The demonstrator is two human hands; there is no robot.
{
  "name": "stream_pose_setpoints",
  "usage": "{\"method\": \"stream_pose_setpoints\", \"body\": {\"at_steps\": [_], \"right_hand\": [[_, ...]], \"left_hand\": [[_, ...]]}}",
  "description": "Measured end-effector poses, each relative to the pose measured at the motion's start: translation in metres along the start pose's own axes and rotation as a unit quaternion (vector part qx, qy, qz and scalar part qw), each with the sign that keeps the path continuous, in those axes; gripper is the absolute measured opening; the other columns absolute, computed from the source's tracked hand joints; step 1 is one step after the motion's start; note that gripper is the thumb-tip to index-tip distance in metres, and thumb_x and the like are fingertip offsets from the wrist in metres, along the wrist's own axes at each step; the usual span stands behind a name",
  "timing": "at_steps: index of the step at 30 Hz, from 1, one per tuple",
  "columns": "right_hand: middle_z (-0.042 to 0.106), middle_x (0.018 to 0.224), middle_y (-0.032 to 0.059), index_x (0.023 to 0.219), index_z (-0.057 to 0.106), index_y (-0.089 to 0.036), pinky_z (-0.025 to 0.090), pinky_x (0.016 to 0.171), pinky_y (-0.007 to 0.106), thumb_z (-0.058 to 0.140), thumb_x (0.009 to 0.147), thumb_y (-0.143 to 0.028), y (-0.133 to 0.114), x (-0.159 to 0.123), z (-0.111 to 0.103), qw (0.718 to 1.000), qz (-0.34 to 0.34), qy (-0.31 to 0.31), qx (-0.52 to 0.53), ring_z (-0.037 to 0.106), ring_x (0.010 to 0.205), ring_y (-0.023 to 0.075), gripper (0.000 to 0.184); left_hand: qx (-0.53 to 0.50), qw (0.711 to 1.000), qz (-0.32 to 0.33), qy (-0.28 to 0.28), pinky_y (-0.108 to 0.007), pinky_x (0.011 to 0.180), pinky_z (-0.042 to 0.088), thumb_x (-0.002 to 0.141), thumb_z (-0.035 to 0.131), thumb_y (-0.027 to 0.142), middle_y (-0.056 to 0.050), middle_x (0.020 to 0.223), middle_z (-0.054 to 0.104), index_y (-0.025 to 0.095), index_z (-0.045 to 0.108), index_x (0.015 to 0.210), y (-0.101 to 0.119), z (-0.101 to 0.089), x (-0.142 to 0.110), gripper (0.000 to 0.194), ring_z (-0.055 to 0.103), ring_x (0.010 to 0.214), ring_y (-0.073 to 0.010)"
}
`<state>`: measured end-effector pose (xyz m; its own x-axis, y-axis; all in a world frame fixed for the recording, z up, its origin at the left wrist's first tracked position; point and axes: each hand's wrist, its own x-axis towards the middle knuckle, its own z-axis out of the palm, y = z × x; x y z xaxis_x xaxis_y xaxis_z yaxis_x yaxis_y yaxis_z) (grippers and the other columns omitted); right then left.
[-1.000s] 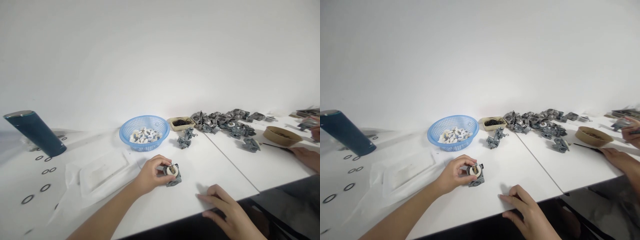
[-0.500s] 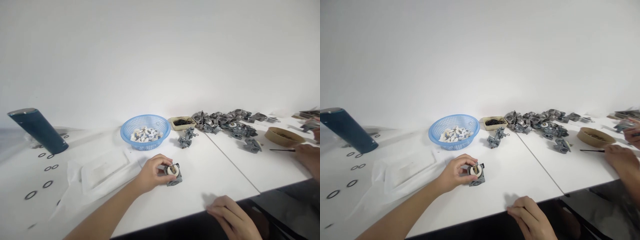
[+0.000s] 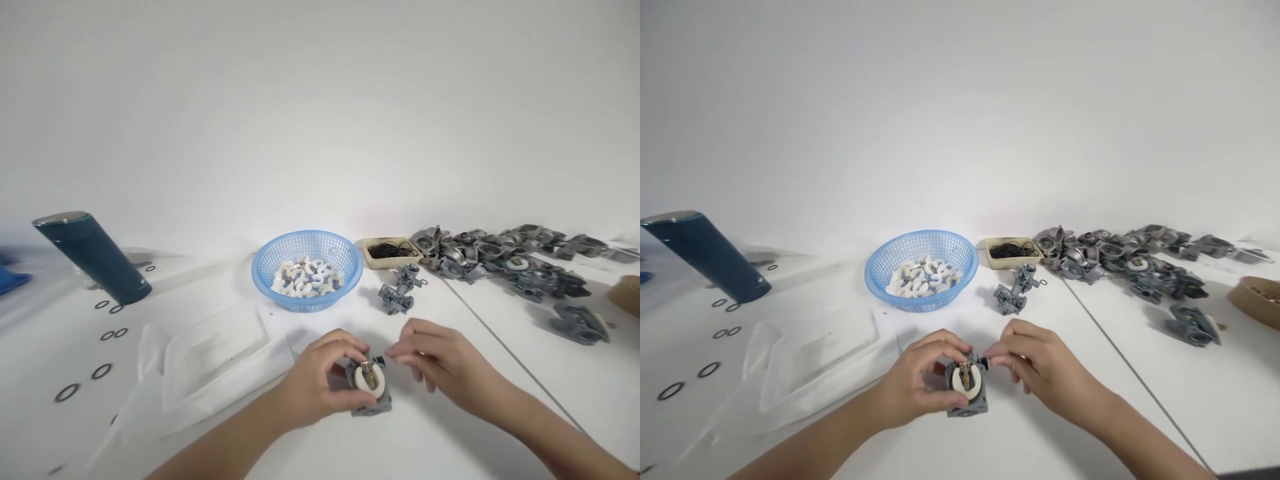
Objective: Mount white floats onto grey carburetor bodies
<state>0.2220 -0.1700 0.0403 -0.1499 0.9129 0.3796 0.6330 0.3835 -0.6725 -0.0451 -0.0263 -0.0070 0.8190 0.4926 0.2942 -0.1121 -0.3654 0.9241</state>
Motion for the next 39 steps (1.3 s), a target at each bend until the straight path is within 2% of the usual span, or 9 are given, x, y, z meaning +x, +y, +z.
{"method": "stream_pose_setpoints", "body": {"at_steps": [2,5,11,16,20,23,28,34,39], "right_hand": [[0.065,0.096,0.0032,0.112,0.086,-0.026,0.059,0.054,0.022,0.054,0.126,-0.049,0.004,0.025,0.000,0.999,0.017,-0.031,0.001,0.062,0.057,0.0098,0.043],[0.064,0.098,0.0033,0.113,0.083,-0.027,0.057,0.062,0.025,0.046,0.128,-0.049,0.009,0.041,0.003,0.997,0.031,-0.064,0.023,0.062,0.065,0.0122,0.045],[0.065,0.095,0.0030,0.116,0.082,-0.032,0.054,0.072,0.028,0.054,0.127,-0.046,0.021,0.031,0.011,0.992,0.060,-0.057,0.092,0.065,0.079,0.0177,0.034],[0.070,0.101,0.0040,0.120,0.083,-0.033,0.051,0.069,0.028,0.060,0.124,-0.036,0.017,0.027,0.016,0.983,0.069,-0.064,0.156,0.068,0.083,0.0183,0.024],[0.070,0.098,0.0012,0.119,0.077,-0.034,0.050,0.073,0.030,0.064,0.122,-0.035,0.018,0.023,0.018,0.984,0.064,-0.020,0.163,0.064,0.083,0.0191,0.014],[0.072,0.099,0.0004,0.123,0.071,-0.034,0.052,0.079,0.031,0.069,0.121,-0.037,0.021,0.017,0.021,0.983,0.078,-0.018,0.163,0.067,0.089,0.0201,0.005],[0.073,0.096,-0.0001,0.126,0.069,-0.030,0.057,0.087,0.034,0.071,0.120,-0.037,0.021,0.015,0.026,0.973,0.080,-0.037,0.211,0.069,0.089,0.0199,0.009],[0.073,0.096,0.0029,0.108,0.071,-0.026,0.059,0.079,0.033,0.072,0.119,-0.042,0.021,0.017,0.030,0.972,0.076,-0.018,0.220,0.069,0.084,0.0201,0.019],[0.074,0.095,0.0030,0.104,0.073,-0.025,0.058,0.077,0.032,0.076,0.118,-0.041,0.024,0.018,0.032,0.970,0.078,-0.010,0.230,0.069,0.083,0.0188,0.021]], "left_hand": [[0.001,1.000,0.006,0.002,-0.034,0.090,0.068,0.074,0.114,0.047,-0.014,0.134,0.080,0.024,0.088,0.118,-0.001,0.000,-0.001,0.057,0.081,0.122,-0.0315],[-0.004,1.000,0.018,0.008,-0.033,0.092,0.067,0.073,0.115,0.046,-0.012,0.135,0.081,0.026,0.087,0.120,-0.002,0.001,-0.003,0.058,0.083,0.118,-0.0294],[0.007,0.998,0.052,0.019,-0.030,0.104,0.064,0.075,0.115,0.038,-0.007,0.134,0.082,0.030,0.084,0.126,0.001,0.002,-0.004,0.059,0.084,0.117,-0.0239],[0.022,0.998,0.057,0.030,-0.023,0.098,0.064,0.074,0.115,0.041,-0.004,0.127,0.081,0.030,0.083,0.125,0.004,0.002,-0.002,0.061,0.085,0.108,-0.0189],[0.026,0.998,0.055,0.025,-0.024,0.099,0.065,0.076,0.114,0.042,-0.005,0.131,0.081,0.031,0.082,0.125,0.006,0.002,-0.002,0.059,0.085,0.111,-0.0204],[0.031,0.998,0.056,0.023,-0.026,0.098,0.065,0.077,0.114,0.043,-0.005,0.133,0.081,0.031,0.081,0.127,0.006,0.001,-0.003,0.060,0.086,0.113,-0.0219],[0.030,0.998,0.044,0.024,-0.029,0.100,0.066,0.075,0.115,0.044,-0.006,0.134,0.080,0.032,0.082,0.127,0.005,0.001,-0.005,0.063,0.085,0.115,-0.0243],[0.033,0.998,0.040,0.027,-0.029,0.095,0.067,0.075,0.114,0.048,-0.007,0.132,0.081,0.031,0.083,0.126,0.005,0.002,-0.005,0.061,0.086,0.112,-0.0254],[0.037,0.998,0.043,0.027,-0.027,0.091,0.067,0.075,0.115,0.047,-0.006,0.131,0.081,0.031,0.083,0.126,0.006,0.003,-0.005,0.062,0.086,0.111,-0.0247]]}}
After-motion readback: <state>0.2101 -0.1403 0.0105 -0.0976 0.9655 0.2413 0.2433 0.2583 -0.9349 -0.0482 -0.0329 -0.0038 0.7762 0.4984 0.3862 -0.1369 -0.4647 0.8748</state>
